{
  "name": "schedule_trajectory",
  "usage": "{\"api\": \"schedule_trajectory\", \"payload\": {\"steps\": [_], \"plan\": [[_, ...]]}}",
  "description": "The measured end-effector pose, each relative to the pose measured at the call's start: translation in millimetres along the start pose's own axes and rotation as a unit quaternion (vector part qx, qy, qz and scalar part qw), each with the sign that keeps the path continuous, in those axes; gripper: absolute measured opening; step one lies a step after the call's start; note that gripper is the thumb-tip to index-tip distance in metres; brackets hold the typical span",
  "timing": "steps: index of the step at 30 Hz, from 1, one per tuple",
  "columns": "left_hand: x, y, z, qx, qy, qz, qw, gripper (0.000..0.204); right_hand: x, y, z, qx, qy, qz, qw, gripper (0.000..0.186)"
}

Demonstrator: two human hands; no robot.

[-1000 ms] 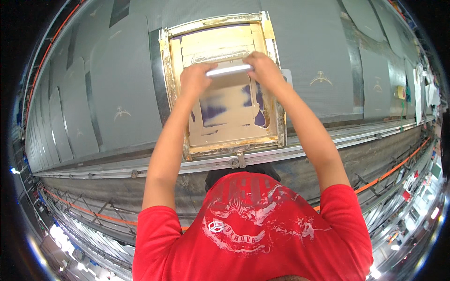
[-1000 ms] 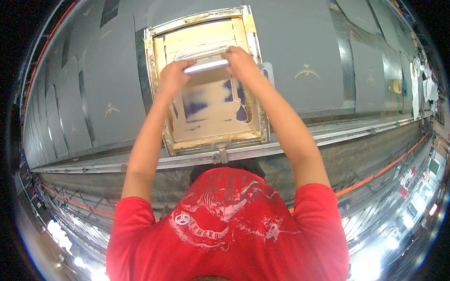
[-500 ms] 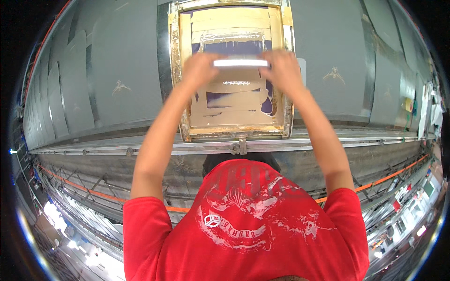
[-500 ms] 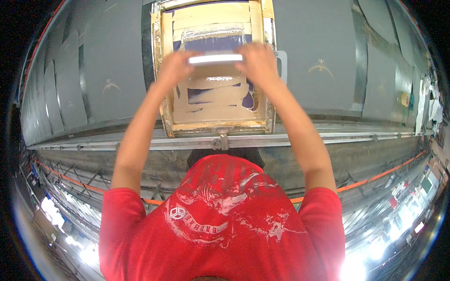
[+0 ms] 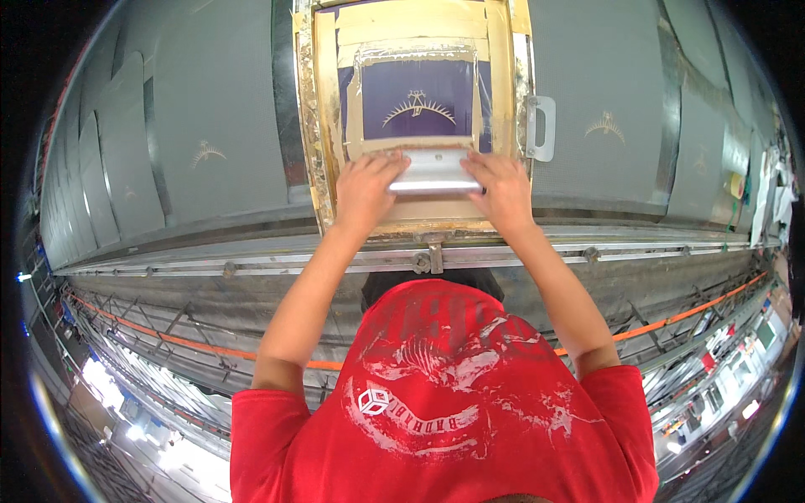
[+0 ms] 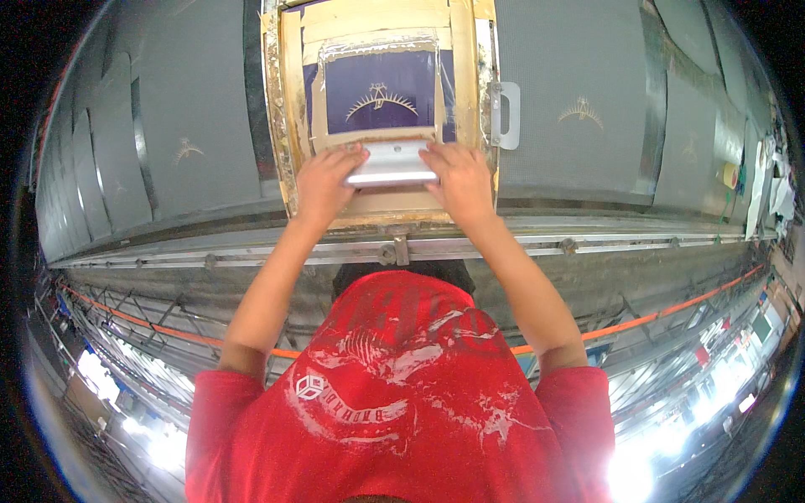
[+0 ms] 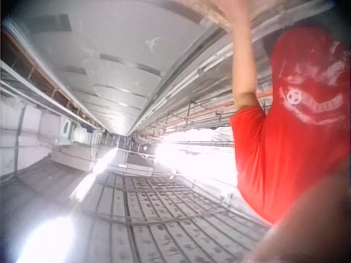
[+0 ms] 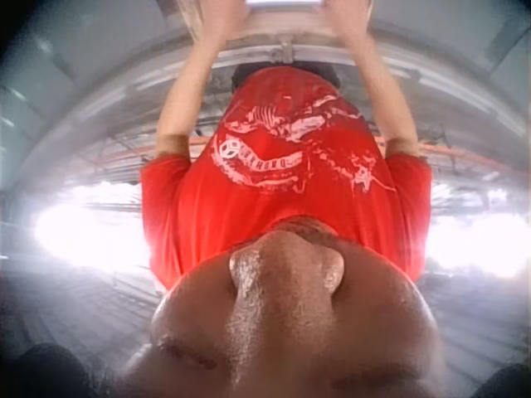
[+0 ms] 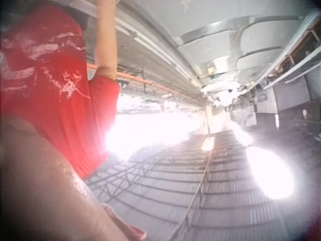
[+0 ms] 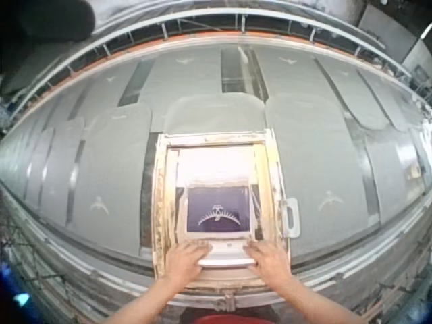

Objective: The person uses a squeegee to spread ink across a screen-printing frame and pulls it down to transfer the design onto fabric laid on a conveyor. The person repeats the squeegee strokes multiple times to ensure even ink coverage.

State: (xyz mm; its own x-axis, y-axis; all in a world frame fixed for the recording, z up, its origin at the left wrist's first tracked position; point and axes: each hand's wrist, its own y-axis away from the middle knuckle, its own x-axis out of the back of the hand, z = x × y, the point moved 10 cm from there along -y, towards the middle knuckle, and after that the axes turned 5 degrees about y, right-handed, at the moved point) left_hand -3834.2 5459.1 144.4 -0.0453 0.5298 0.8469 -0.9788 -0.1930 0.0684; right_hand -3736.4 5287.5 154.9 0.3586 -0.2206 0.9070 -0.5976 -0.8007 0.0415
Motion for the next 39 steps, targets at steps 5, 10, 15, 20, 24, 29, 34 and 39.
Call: {"api": "schedule_trajectory", "payload": {"steps": [5, 10, 15, 20, 24, 29, 34, 39], "plan": [[17, -50, -16, 0.068, 0.038, -0.102, 0.992, 0.048, 26, -46, 12, 0.028, 0.006, 0.004, 1.000, 0.039], [56, -165, -47, 0.060, 0.032, -0.043, 0.997, 0.044, 55, -155, 56, -0.029, 0.059, 0.037, 0.997, 0.034], [49, -158, -35, 0.033, -0.005, 0.011, 0.999, 0.039, 39, -146, 63, -0.011, 0.000, 0.091, 0.996, 0.034], [17, -72, -15, -0.002, -0.027, 0.014, 1.000, 0.047, 18, -61, 29, -0.015, -0.039, 0.066, 0.997, 0.043], [2, -9, 3, -0.010, -0.001, 0.014, 1.000, 0.047, 2, 1, 7, -0.017, -0.064, 0.016, 0.998, 0.053], [-1, 15, 11, -0.019, -0.003, 0.023, 1.000, 0.047, 13, 6, 42, -0.062, -0.231, -0.023, 0.971, 0.045], [7, 23, 23, -0.043, -0.014, 0.033, 0.998, 0.053, 20, -32, 188, -0.237, -0.209, 0.213, 0.925, 0.036], [8, 38, 15, -0.067, -0.017, 0.064, 0.996, 0.057, 29, -45, 183, -0.235, -0.259, 0.268, 0.898, 0.023]]}}
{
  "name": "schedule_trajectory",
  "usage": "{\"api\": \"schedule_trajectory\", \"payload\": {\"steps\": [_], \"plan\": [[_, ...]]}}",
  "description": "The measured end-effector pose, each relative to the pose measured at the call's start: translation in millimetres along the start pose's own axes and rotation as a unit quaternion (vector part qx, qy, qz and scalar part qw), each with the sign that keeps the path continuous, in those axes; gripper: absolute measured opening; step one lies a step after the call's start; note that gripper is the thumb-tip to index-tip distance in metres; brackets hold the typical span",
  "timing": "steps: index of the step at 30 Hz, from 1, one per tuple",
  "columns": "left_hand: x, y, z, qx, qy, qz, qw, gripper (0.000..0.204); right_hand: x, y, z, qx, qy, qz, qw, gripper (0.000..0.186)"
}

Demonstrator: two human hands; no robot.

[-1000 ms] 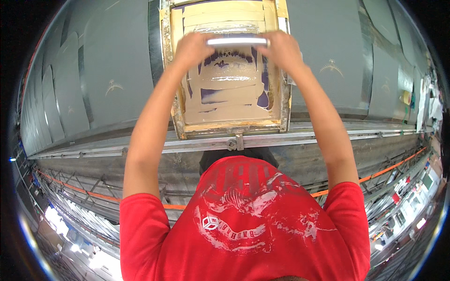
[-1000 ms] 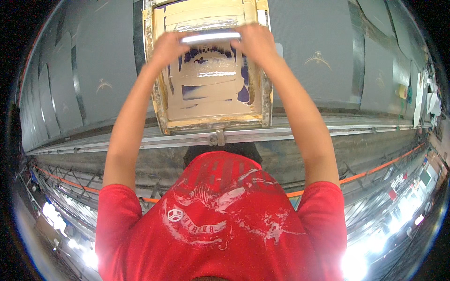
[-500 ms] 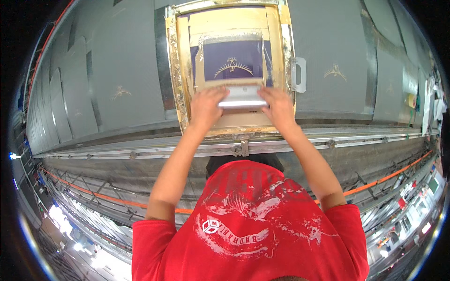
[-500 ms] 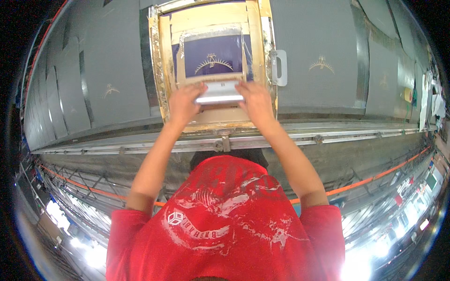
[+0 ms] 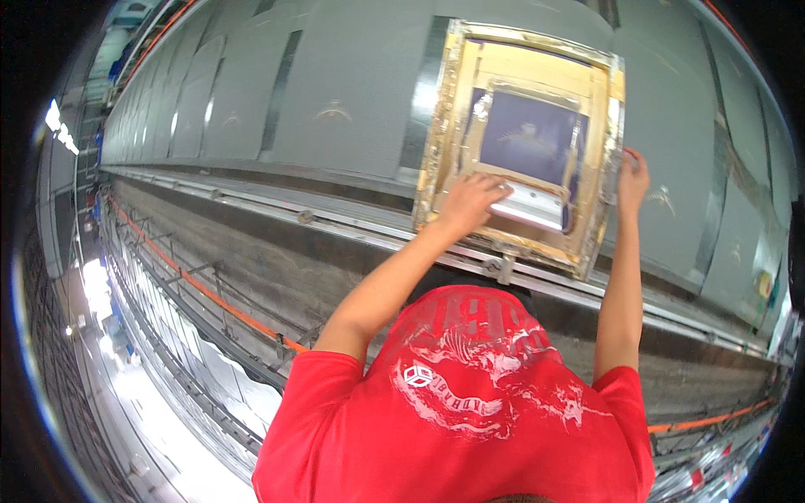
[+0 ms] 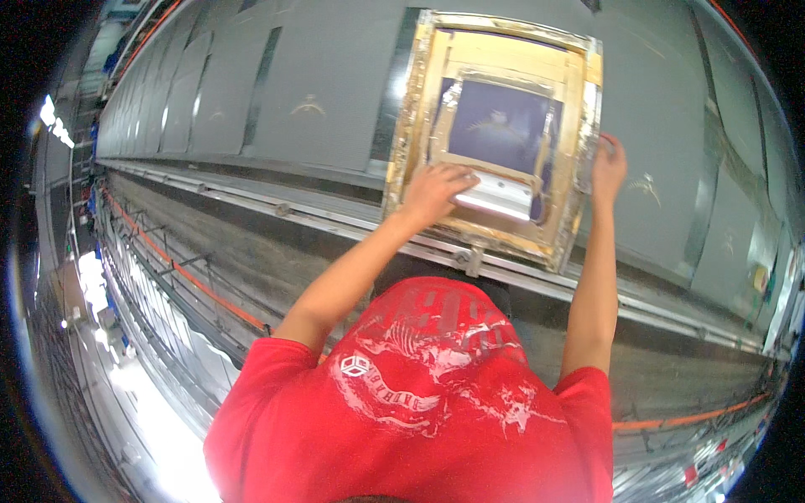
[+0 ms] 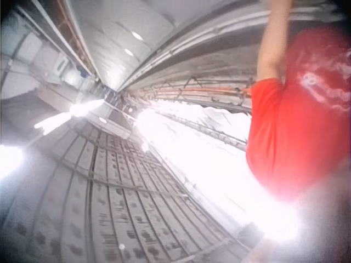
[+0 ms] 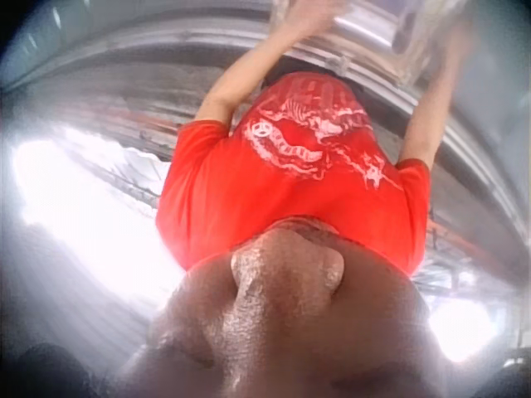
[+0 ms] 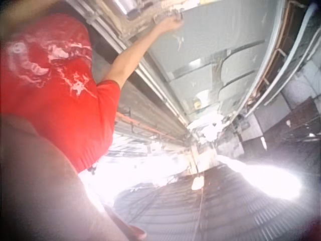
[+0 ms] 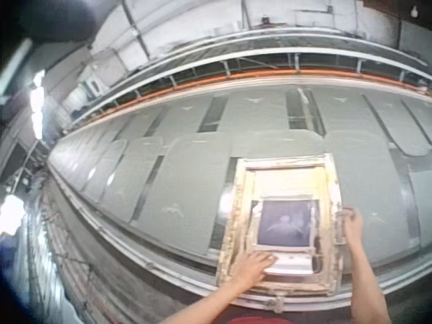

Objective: The person uses a squeegee to spread ink across a screen-printing frame and pulls it down to transfer the design onto fabric laid on a conveyor. The person repeats the squeegee strokes multiple times to ensure even ink coverage.

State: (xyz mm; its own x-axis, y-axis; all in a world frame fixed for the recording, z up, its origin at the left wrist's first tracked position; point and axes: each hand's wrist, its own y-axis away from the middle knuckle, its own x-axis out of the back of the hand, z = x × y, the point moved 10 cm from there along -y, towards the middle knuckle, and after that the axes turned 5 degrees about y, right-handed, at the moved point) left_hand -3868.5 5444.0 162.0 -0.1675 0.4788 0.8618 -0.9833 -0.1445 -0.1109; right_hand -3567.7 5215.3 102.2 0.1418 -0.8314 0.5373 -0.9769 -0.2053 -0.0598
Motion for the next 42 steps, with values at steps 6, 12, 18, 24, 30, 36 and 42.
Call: {"api": "schedule_trajectory", "payload": {"steps": [6, 12, 18, 24, 30, 36, 42], "plan": [[55, 43, -48, 0.033, 0.005, 0.013, 0.999, 0.050, -62, 33, -80, 0.023, -0.015, 0.023, 0.999, 0.021], [159, 113, -192, 0.043, -0.027, 0.009, 0.999, 0.054, -226, 116, -167, -0.013, -0.089, 0.001, 0.996, 0.025], [170, 124, -204, 0.037, -0.038, -0.015, 0.998, 0.058, -233, 128, -193, -0.012, -0.055, 0.009, 0.998, 0.022], [178, 149, -215, 0.034, -0.038, -0.015, 0.999, 0.069, -238, 132, -203, -0.001, -0.008, 0.027, 1.000, 0.021], [168, 194, -203, 0.022, -0.046, -0.061, 0.997, 0.074, -239, 130, -204, -0.026, 0.059, -0.002, 0.998, 0.023], [173, 135, -234, 0.016, -0.082, -0.024, 0.996, 0.067, -234, 121, -235, 0.039, 0.257, -0.067, 0.963, 0.031], [212, -10, -307, 0.122, 0.035, -0.072, 0.989, 0.045, -281, 122, -379, 0.334, 0.227, -0.151, 0.902, 0.047]]}}
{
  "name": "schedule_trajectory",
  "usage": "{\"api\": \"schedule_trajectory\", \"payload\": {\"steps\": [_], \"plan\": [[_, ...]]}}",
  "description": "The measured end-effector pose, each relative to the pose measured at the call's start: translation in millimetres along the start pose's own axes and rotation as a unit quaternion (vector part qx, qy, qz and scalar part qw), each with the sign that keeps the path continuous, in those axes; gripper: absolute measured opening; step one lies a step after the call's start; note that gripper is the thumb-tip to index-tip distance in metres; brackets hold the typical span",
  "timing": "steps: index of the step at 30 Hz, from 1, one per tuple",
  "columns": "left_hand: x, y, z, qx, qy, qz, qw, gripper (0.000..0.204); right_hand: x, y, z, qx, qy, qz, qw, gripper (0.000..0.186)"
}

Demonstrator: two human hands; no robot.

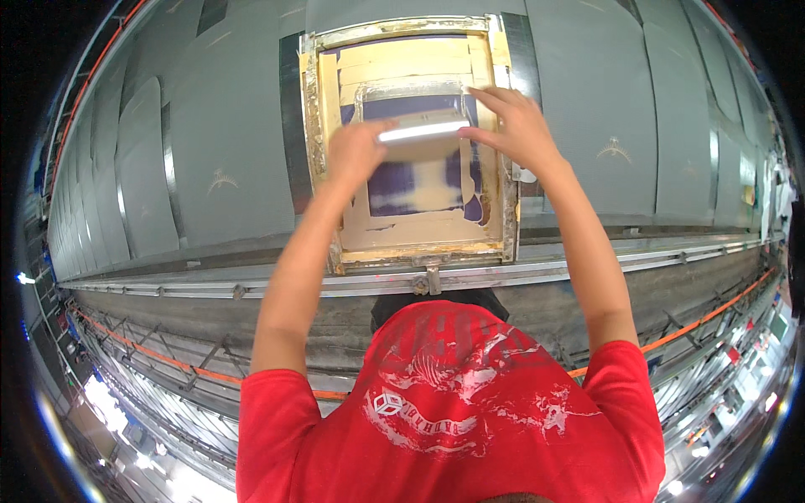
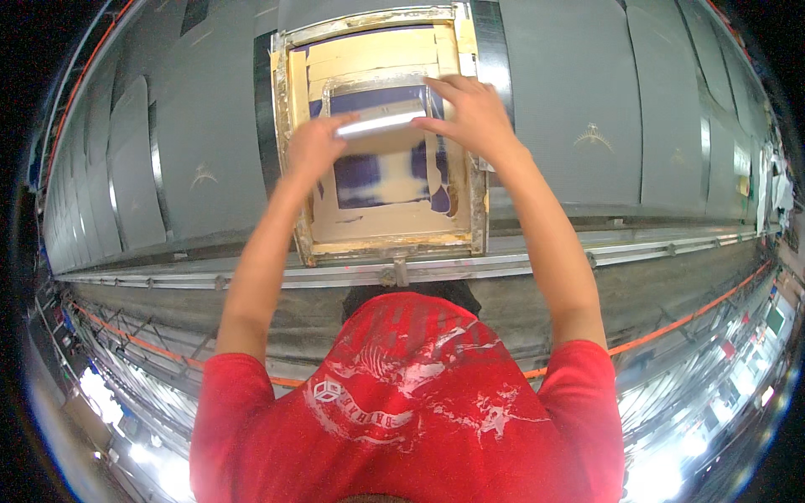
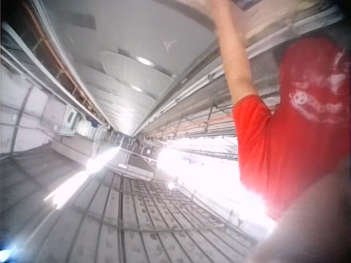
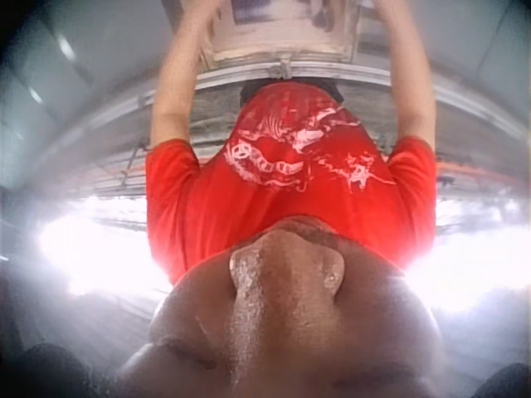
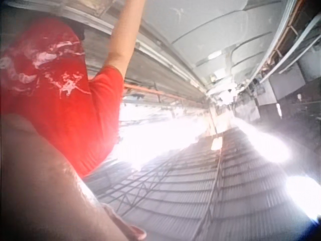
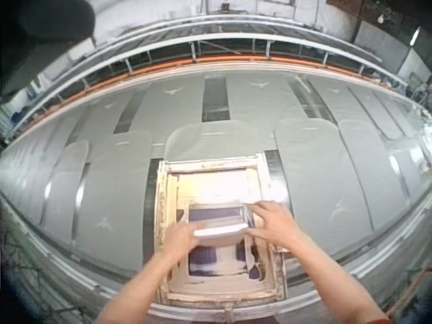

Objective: The person uses a squeegee to spread ink across a screen-printing frame and pulls it down to transfer the design onto fabric laid on a conveyor. The person repeats the squeegee strokes multiple times to ensure even ink coverage.

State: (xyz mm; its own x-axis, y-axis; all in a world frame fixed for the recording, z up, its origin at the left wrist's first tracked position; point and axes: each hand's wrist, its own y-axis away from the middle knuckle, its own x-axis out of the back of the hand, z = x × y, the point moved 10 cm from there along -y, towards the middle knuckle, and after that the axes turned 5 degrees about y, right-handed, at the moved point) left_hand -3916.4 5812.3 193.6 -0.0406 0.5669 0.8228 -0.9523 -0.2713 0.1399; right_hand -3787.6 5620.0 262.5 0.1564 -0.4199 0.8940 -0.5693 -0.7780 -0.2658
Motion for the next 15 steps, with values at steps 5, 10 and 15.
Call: {"api": "schedule_trajectory", "payload": {"steps": [5, 10, 15], "plan": [[21, -43, 6, -0.032, -0.016, 0.019, 0.999, 0.044, -65, -28, 6, -0.037, 0.068, -0.185, 0.980, 0.040], [-21, 38, 8, -0.053, -0.032, 0.017, 0.998, 0.045, -69, 57, -25, -0.040, 0.027, -0.112, 0.993, 0.048], [-38, 107, 20, -0.088, -0.063, 0.034, 0.994, 0.045, -59, 111, -58, -0.051, 0.001, -0.143, 0.988, 0.047]]}}
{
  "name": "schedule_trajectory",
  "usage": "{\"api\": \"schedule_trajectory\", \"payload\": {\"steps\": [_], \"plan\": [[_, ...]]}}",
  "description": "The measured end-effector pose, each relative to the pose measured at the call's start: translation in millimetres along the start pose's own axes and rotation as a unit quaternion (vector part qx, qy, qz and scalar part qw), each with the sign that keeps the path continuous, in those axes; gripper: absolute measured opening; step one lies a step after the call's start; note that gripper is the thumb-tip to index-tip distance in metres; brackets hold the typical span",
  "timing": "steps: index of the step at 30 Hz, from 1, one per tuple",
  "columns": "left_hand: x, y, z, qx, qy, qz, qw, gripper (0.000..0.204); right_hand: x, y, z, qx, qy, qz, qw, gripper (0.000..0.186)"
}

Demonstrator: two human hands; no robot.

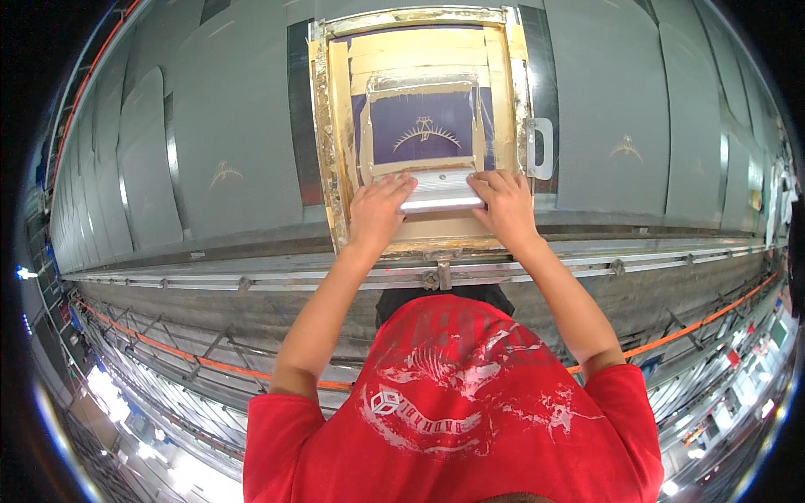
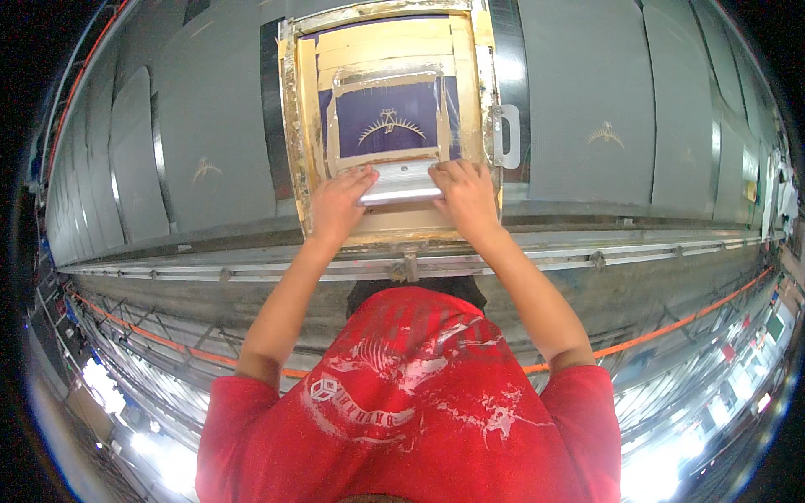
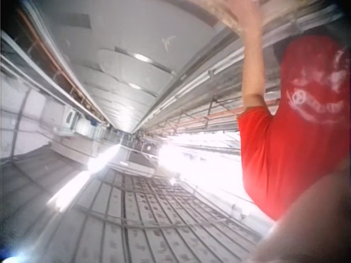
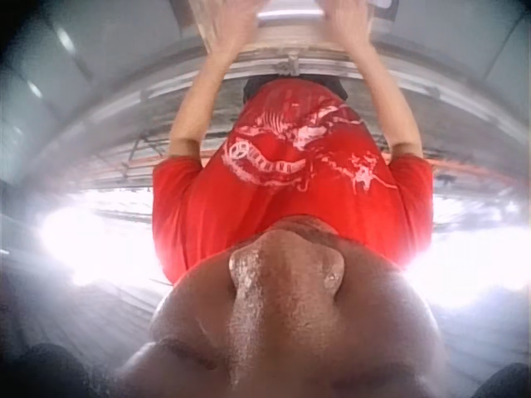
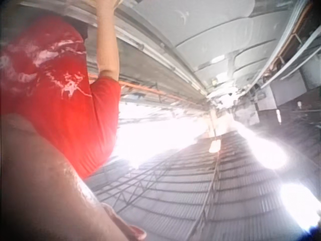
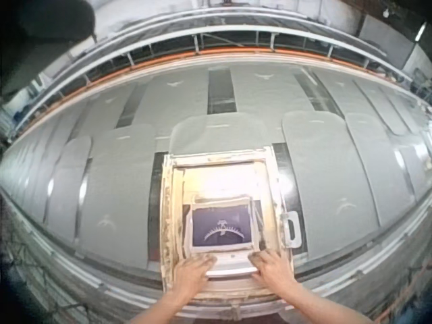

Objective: The person uses a squeegee to spread ink across a screen-printing frame and pulls it down to transfer the design onto fabric laid on a conveyor. The person repeats the squeegee strokes multiple times to ensure even ink coverage.

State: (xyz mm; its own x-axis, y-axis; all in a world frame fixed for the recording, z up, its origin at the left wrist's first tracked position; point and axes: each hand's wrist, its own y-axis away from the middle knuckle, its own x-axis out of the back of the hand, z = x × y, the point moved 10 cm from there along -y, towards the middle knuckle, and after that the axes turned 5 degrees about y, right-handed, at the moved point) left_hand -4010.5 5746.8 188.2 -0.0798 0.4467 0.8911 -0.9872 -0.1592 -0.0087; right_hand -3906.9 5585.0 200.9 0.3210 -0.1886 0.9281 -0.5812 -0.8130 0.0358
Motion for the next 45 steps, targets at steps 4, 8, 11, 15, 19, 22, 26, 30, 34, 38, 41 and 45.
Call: {"api": "schedule_trajectory", "payload": {"steps": [4, 8, 11, 15, 19, 22, 26, 30, 34, 38, 41, 45], "plan": [[9, -45, -23, 0.044, 0.063, -0.033, 0.997, 0.044, 27, -35, 9, 0.024, 0.030, 0.047, 0.998, 0.041], [38, -138, -45, 0.094, 0.064, -0.051, 0.992, 0.041, 39, -116, 53, 0.005, 0.030, 0.078, 0.996, 0.034], [36, -154, -49, 0.068, 0.047, -0.009, 0.997, 0.041, 32, -133, 65, -0.003, 0.021, 0.096, 0.995, 0.033], [12, -98, -31, 0.086, 0.012, -0.037, 0.996, 0.043, 5, -82, 51, -0.008, -0.003, 0.059, 0.998, 0.039], [-16, -18, -14, 0.047, 0.014, -0.055, 0.997, 0.052, -2, -8, 17, -0.019, -0.029, 0.026, 0.999, 0.046], [-16, 3, -5, 0.029, 0.014, -0.061, 0.998, 0.054, 0, 12, 1, -0.017, -0.028, -0.004, 0.999, 0.044], [10, -46, -23, 0.054, 0.082, -0.052, 0.994, 0.045, 18, -32, 18, 0.000, -0.032, 0.031, 0.999, 0.036], [28, -141, -60, 0.112, 0.063, -0.088, 0.988, 0.049, 38, -125, 60, -0.022, 0.009, 0.051, 0.998, 0.030], [37, -167, -60, 0.087, 0.025, -0.037, 0.995, 0.040, 36, -144, 69, -0.016, -0.017, 0.096, 0.995, 0.028], [13, -110, -39, 0.059, 0.025, -0.030, 0.998, 0.044, 14, -82, 51, -0.024, -0.046, 0.055, 0.997, 0.036], [-4, -49, -18, 0.119, 0.022, -0.079, 0.990, 0.045, -6, -21, 31, -0.021, -0.057, 0.056, 0.997, 0.041], [-25, 17, -2, 0.039, 0.020, -0.051, 0.998, 0.051, -9, 26, 5, 0.014, -0.055, 0.024, 0.998, 0.042]]}}
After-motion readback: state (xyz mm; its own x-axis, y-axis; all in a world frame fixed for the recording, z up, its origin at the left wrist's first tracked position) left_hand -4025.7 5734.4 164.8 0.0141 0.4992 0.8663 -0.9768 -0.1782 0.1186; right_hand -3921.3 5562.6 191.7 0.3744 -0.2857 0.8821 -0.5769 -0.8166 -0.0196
